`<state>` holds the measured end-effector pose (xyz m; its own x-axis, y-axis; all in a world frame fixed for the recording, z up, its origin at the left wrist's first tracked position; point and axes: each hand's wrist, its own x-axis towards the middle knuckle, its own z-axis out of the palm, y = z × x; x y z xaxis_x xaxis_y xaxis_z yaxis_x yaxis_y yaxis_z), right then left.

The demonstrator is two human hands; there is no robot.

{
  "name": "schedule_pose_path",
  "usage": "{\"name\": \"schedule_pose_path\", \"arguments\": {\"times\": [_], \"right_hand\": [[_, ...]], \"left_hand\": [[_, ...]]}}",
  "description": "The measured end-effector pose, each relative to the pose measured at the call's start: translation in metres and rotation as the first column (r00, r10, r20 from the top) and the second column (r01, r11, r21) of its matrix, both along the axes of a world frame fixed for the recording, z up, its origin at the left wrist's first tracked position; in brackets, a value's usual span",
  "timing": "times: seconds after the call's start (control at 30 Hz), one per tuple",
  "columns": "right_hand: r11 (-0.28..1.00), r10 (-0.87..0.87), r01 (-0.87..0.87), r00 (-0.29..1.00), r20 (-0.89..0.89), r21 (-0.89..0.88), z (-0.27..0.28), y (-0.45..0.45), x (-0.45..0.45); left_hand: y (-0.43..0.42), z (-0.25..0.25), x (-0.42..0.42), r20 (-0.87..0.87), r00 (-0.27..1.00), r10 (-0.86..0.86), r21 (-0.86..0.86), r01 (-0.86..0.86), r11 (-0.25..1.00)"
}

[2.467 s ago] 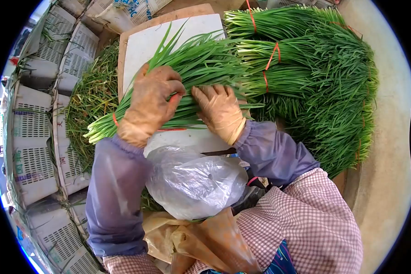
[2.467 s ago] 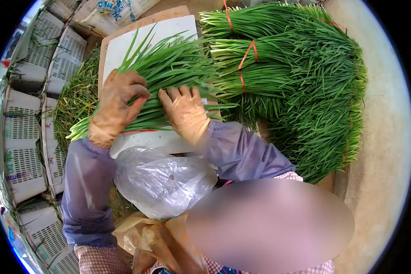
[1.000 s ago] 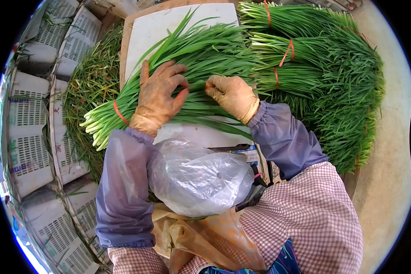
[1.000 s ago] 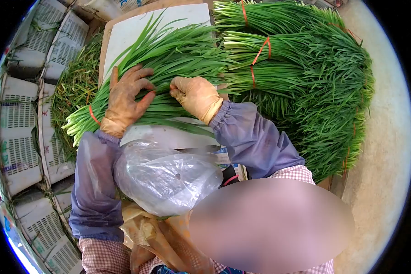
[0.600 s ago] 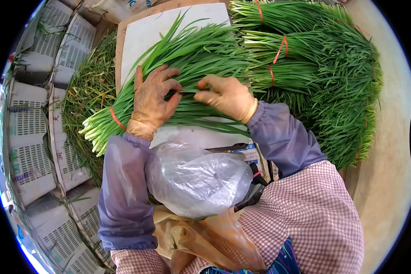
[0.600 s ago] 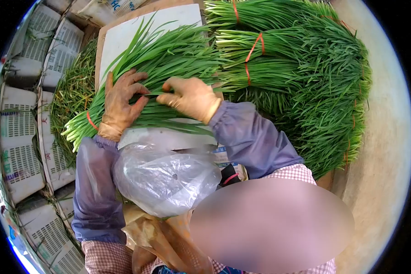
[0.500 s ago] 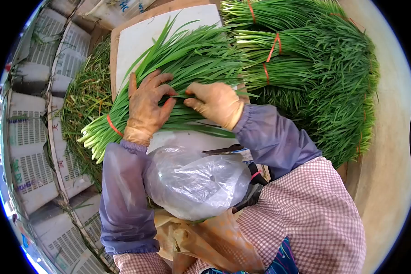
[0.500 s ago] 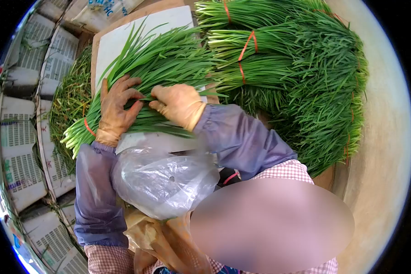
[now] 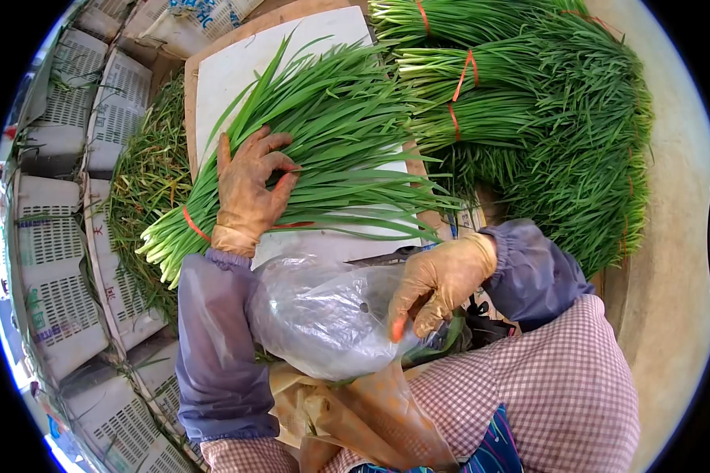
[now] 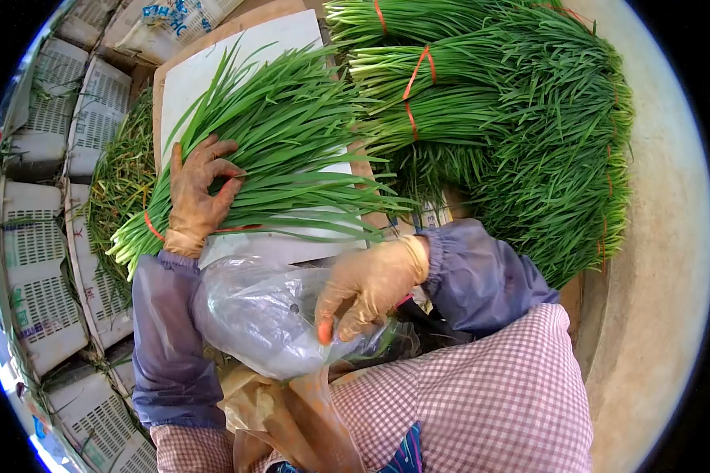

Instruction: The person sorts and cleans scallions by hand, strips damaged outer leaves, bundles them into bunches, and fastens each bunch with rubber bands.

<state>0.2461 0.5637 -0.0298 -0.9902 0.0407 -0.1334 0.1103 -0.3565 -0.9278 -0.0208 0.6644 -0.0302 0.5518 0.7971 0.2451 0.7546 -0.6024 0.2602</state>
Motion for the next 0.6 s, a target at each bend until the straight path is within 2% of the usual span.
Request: {"name": "schedule_pose_path", "arguments": {"times": [0.03, 0.07, 0.1, 0.13, 0.17, 0.2, 0.23, 0.27, 0.33, 0.4, 0.47, 0.5, 0.53, 0.57, 0.6], "right_hand": [[0.956, -0.191, 0.182, 0.981, 0.018, 0.232, 0.006, 0.002, 0.004], [0.825, -0.377, 0.340, 0.926, -0.010, 0.452, 0.014, 0.007, 0.007], [0.725, -0.612, 0.506, 0.784, 0.101, 0.468, 0.011, 0.011, 0.005], [0.583, -0.797, 0.638, 0.571, 0.199, 0.503, 0.008, 0.018, 0.001], [0.422, -0.865, 0.508, 0.473, 0.166, 0.751, 0.013, 0.029, -0.003], [0.409, -0.872, 0.514, 0.465, 0.156, 0.754, 0.005, 0.033, -0.011], [0.171, -0.863, 0.522, 0.488, -0.128, 0.836, -0.011, 0.036, -0.020], [-0.078, -0.767, 0.535, 0.507, -0.393, 0.841, -0.019, 0.040, -0.030], [-0.175, -0.706, 0.331, 0.615, -0.352, 0.927, -0.007, 0.053, -0.052], [-0.216, -0.717, 0.274, 0.607, -0.343, 0.937, -0.013, 0.066, -0.068], [-0.287, -0.775, 0.079, 0.567, -0.279, 0.955, -0.017, 0.076, -0.077], [-0.212, -0.781, 0.029, 0.596, -0.187, 0.977, -0.023, 0.082, -0.081], [-0.218, -0.778, 0.030, 0.598, -0.192, 0.976, -0.020, 0.087, -0.083], [-0.098, -0.784, -0.036, 0.619, -0.055, 0.995, -0.016, 0.089, -0.084], [0.023, -0.771, -0.102, 0.631, 0.083, 0.994, -0.013, 0.091, -0.086]], "left_hand": [[0.000, 0.000, 0.000, -0.002, 1.000, 0.000, 0.002, 0.000, 1.000], [0.000, -0.001, -0.001, -0.001, 1.000, -0.003, 0.006, 0.003, 1.000], [0.001, -0.001, -0.001, 0.000, 1.000, -0.008, 0.011, 0.008, 1.000], [0.001, -0.001, -0.001, -0.004, 1.000, -0.014, 0.019, 0.014, 1.000], [-0.001, 0.000, -0.001, -0.003, 1.000, -0.017, 0.010, 0.017, 1.000], [-0.002, 0.002, 0.000, -0.003, 1.000, -0.020, 0.000, 0.020, 1.000], [-0.003, 0.006, 0.000, -0.020, 0.999, -0.040, -0.002, 0.040, 0.999], [-0.006, 0.014, 0.002, -0.023, 0.999, -0.048, 0.003, 0.048, 0.999], [-0.012, 0.041, 0.008, 0.229, 0.972, -0.057, -0.061, 0.073, 0.995], [-0.015, 0.058, -0.012, 0.295, 0.954, 0.050, 0.016, -0.057, 0.998], [-0.003, 0.065, -0.042, 0.486, 0.837, 0.252, -0.155, -0.201, 0.967], [0.005, 0.068, -0.063, 0.488, 0.836, 0.251, -0.149, -0.204, 0.968], [0.013, 0.068, -0.086, 0.227, 0.909, 0.348, -0.320, -0.268, 0.909], [0.015, 0.070, -0.094, -0.061, 0.922, 0.383, -0.458, -0.367, 0.810], [0.014, 0.065, -0.097, -0.064, 0.920, 0.387, -0.456, -0.372, 0.808]]}}
